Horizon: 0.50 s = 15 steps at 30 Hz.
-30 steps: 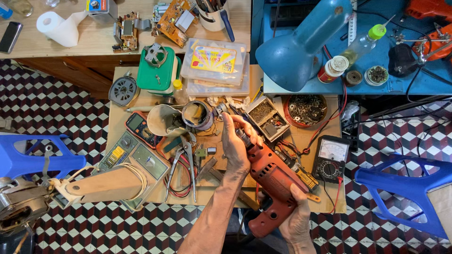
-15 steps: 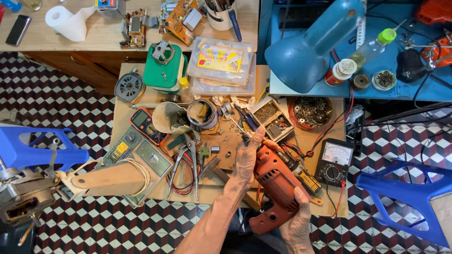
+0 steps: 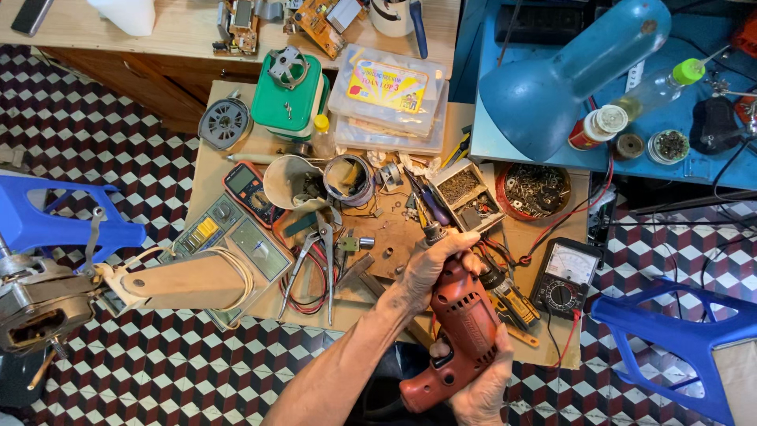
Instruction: The person uses a corded drill to bore holes into small cylindrical metal parts on a cluttered workbench. They repeatedly select parts, position them, and drill, then inspect the results.
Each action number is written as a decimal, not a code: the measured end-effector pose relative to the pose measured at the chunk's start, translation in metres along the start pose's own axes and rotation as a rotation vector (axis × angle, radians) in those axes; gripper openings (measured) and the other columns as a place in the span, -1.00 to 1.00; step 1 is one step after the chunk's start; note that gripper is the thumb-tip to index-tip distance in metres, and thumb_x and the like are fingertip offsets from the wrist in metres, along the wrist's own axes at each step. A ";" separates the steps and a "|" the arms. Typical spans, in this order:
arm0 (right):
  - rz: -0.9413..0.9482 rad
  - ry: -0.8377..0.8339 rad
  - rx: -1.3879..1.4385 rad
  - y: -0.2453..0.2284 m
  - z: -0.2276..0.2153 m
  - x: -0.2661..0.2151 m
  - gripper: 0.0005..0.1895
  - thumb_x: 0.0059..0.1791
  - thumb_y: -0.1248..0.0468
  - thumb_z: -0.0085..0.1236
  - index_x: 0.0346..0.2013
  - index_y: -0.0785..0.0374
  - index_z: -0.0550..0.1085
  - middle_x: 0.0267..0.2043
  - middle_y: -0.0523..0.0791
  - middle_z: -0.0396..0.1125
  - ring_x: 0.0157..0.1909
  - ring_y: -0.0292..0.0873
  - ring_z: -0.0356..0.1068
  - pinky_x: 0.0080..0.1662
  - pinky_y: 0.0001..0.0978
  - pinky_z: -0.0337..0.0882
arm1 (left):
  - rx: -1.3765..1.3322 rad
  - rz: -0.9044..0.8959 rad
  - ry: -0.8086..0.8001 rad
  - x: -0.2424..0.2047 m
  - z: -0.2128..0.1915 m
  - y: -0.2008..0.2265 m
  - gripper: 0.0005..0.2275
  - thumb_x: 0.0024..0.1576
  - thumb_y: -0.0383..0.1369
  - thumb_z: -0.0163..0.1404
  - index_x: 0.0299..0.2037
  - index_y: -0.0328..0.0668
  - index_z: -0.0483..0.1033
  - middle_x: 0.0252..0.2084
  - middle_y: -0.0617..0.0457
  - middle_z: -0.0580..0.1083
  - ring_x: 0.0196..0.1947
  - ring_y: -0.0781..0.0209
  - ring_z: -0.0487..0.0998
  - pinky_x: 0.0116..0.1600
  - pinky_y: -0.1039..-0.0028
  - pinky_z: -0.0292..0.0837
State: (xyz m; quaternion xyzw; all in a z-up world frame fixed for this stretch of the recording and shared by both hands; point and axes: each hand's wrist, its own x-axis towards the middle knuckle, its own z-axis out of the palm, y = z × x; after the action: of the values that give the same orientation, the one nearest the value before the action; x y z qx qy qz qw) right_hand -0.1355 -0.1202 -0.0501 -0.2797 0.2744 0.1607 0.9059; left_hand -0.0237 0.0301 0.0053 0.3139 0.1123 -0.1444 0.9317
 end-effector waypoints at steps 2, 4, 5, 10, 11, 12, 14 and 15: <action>0.005 -0.124 0.069 0.002 -0.003 -0.001 -0.31 0.08 -0.24 -0.01 0.25 0.22 0.33 -0.04 0.01 0.39 -0.28 -0.07 0.42 -0.34 -0.17 0.47 | 0.083 0.031 0.023 -0.001 -0.001 -0.001 -0.77 0.20 -0.29 0.15 -0.48 -0.16 0.51 -0.53 0.06 0.50 -0.44 0.21 0.57 -0.12 0.37 0.54; 0.009 -0.117 0.062 0.003 -0.002 -0.003 -0.31 0.07 -0.24 -0.01 0.26 0.22 0.33 -0.03 0.01 0.40 -0.27 -0.06 0.42 -0.34 -0.17 0.47 | 0.043 0.036 0.018 0.000 -0.003 -0.002 -0.78 0.20 -0.30 0.15 -0.47 -0.16 0.51 -0.54 0.07 0.49 -0.44 0.21 0.56 -0.13 0.37 0.52; 0.007 -0.047 0.019 0.003 0.000 -0.002 -0.30 0.05 -0.25 -0.03 0.25 0.20 0.33 -0.03 0.00 0.40 -0.24 -0.07 0.42 -0.33 -0.17 0.46 | 0.023 0.037 0.015 0.001 -0.004 -0.003 -0.79 0.20 -0.31 0.15 -0.46 -0.16 0.52 -0.54 0.08 0.48 -0.45 0.21 0.56 -0.14 0.37 0.51; 0.037 0.025 -0.066 0.004 0.017 -0.008 -0.26 -0.01 -0.24 -0.07 0.25 0.23 0.33 0.00 0.02 0.42 -0.14 0.01 0.46 -0.21 -0.03 0.52 | -0.042 0.040 0.002 0.001 -0.021 -0.007 -0.77 0.21 -0.30 0.13 -0.49 -0.10 0.47 -0.54 0.11 0.47 -0.44 0.24 0.54 -0.06 0.38 0.53; 0.068 0.042 -0.061 0.006 0.020 -0.007 -0.26 -0.01 -0.23 -0.08 0.26 0.24 0.32 0.03 0.02 0.41 -0.10 0.02 0.47 -0.15 -0.01 0.53 | -0.070 0.018 0.007 0.000 -0.025 -0.007 -0.77 0.21 -0.30 0.13 -0.49 -0.11 0.47 -0.54 0.11 0.47 -0.43 0.24 0.53 -0.04 0.39 0.53; 0.096 0.059 -0.057 0.007 0.023 -0.007 -0.26 -0.01 -0.21 -0.09 0.27 0.24 0.32 0.06 0.02 0.41 -0.05 0.02 0.47 -0.10 0.01 0.53 | -0.043 0.026 0.028 -0.002 -0.031 -0.005 -0.78 0.21 -0.31 0.13 -0.48 -0.10 0.47 -0.54 0.10 0.47 -0.42 0.22 0.55 0.00 0.38 0.54; 0.129 -0.055 -0.012 0.016 0.030 -0.010 -0.27 0.02 -0.20 -0.07 0.29 0.25 0.32 0.08 0.03 0.42 -0.06 0.02 0.47 -0.08 0.02 0.52 | 0.014 0.046 0.065 -0.011 -0.042 0.008 -0.78 0.21 -0.32 0.14 -0.47 -0.10 0.46 -0.54 0.09 0.48 -0.38 0.17 0.57 0.06 0.36 0.56; 0.143 -0.115 0.010 0.021 0.034 -0.013 -0.27 0.04 -0.19 -0.05 0.31 0.26 0.32 0.09 0.04 0.42 -0.06 0.02 0.48 -0.07 0.03 0.51 | 0.037 0.065 0.088 -0.020 -0.045 0.014 -0.79 0.24 -0.28 0.12 -0.41 -0.12 0.45 -0.49 0.06 0.50 -0.36 0.17 0.57 0.03 0.35 0.54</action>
State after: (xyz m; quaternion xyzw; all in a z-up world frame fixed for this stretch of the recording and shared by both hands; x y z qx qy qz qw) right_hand -0.1408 -0.0850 -0.0276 -0.2453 0.2419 0.2396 0.9077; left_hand -0.0432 0.0726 -0.0163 0.3403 0.1400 -0.1021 0.9242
